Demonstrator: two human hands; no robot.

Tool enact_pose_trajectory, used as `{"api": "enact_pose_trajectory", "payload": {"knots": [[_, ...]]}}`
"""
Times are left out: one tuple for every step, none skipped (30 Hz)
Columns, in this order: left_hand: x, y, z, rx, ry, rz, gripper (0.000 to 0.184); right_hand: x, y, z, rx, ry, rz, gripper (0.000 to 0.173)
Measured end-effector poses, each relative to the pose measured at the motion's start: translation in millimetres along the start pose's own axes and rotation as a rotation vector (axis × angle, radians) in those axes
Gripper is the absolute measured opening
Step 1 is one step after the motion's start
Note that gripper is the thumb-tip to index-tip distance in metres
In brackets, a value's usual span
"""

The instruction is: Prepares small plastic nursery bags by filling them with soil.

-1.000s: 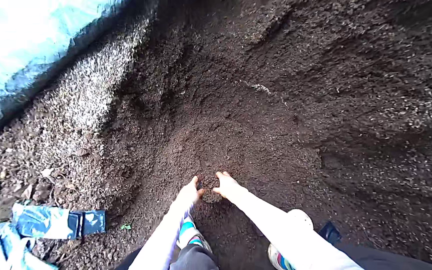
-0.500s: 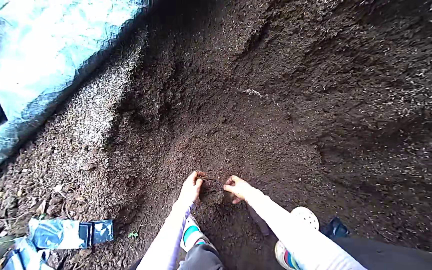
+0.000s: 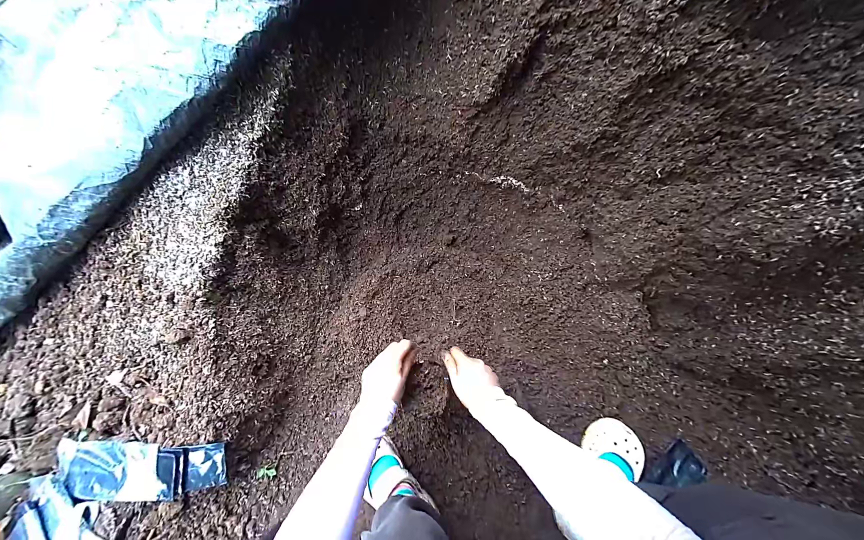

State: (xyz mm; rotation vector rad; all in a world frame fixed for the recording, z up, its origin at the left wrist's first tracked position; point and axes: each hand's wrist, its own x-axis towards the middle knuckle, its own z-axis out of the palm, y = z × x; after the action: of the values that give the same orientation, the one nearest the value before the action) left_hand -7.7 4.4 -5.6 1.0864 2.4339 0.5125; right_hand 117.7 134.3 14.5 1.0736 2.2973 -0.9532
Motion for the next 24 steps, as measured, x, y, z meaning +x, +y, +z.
{"api": "enact_pose_trajectory", "payload": {"knots": [[-4.7,-4.3,-1.4,-0.107,0.057,-0.047,0.039,1.9,4.3,-1.9,0.081,-0.011,-0.008,0.057],[-9.8,-8.2,-3.4,-0.182,0.05,-0.119,0.042,5.4,8.3,-3.0,0.165,-0.064,0.005,0.061],[-14.7,-11.1,-5.3,-0.22,-0.037,-0.227,0.048,9.7,11.1,-2.9,0.245,-0.145,0.045,0.066],[-18.6,-14.1,-4.0,-0.256,-0.158,-0.346,0.058,15.3,12.2,-1.9,0.325,-0.235,0.097,0.071],[-20.9,-17.7,1.9,-0.326,-0.279,-0.452,0.067,22.3,11.9,-0.3,0.381,-0.311,0.14,0.075],[-22.0,-20.0,10.3,-0.449,-0.385,-0.538,0.071,30.0,10.5,0.9,0.393,-0.364,0.165,0.078],[-22.6,-18.6,16.3,-0.581,-0.457,-0.603,0.071,37.2,7.6,0.7,0.373,-0.394,0.177,0.077],[-21.6,-15.7,19.8,-0.667,-0.483,-0.634,0.067,43.3,3.4,-1.4,0.333,-0.415,0.176,0.076],[-19.9,-12.9,21.0,-0.699,-0.471,-0.63,0.062,48.5,-0.7,-3.6,0.277,-0.42,0.162,0.074],[-17.8,-11.2,20.3,-0.692,-0.453,-0.603,0.058,51.5,-4.0,-4.7,0.206,-0.414,0.13,0.073],[-15.9,-10.5,20.0,-0.653,-0.44,-0.567,0.056,51.6,-7.7,-5.2,0.112,-0.405,0.094,0.071],[-14.0,-10.6,20.9,-0.595,-0.43,-0.528,0.057,47.7,-14.3,-6.8,-0.002,-0.396,0.06,0.07],[-11.2,-11.1,22.2,-0.523,-0.42,-0.493,0.058,42.7,-22.8,-8.3,-0.115,-0.377,0.028,0.069],[-8.6,-10.0,22.7,-0.438,-0.399,-0.468,0.057,37.5,-31.0,-9.8,-0.199,-0.347,0.0,0.068],[-8.0,-6.4,20.9,-0.338,-0.383,-0.456,0.056,32.0,-36.9,-10.4,-0.263,-0.316,-0.028,0.066],[-9.6,-2.9,17.4,-0.243,-0.376,-0.449,0.056,27.6,-39.3,-10.3,-0.286,-0.297,-0.051,0.063],[-12.0,-1.9,14.0,-0.195,-0.366,-0.441,0.055,25.7,-37.9,-11.7,-0.258,-0.296,-0.07,0.063],[-14.7,-4.2,11.9,-0.212,-0.355,-0.44,0.053,25.7,-33.1,-15.3,-0.187,-0.317,-0.078,0.064],[-18.8,-8.1,11.7,-0.306,-0.353,-0.463,0.053,25.5,-25.6,-20.4,-0.092,-0.357,-0.07,0.069],[-24.1,-12.6,14.0,-0.461,-0.369,-0.521,0.059,25.8,-16.6,-24.4,0.008,-0.414,-0.047,0.076],[-30.0,-15.7,16.3,-0.607,-0.425,-0.603,0.069,25.2,-9.3,-25.6,0.075,-0.474,-0.021,0.085],[-35.5,-19.1,20.0,-0.703,-0.495,-0.674,0.079,23.5,-4.2,-22.6,0.083,-0.514,-0.011,0.09],[-40.0,-19.4,24.3,-0.76,-0.542,-0.711,0.086,21.6,-1.2,-16.7,0.051,-0.514,-0.027,0.091],[-41.3,-16.0,27.5,-0.812,-0.543,-0.727,0.087,20.9,-0.6,-10.9,0.004,-0.48,-0.062,0.089]]}}
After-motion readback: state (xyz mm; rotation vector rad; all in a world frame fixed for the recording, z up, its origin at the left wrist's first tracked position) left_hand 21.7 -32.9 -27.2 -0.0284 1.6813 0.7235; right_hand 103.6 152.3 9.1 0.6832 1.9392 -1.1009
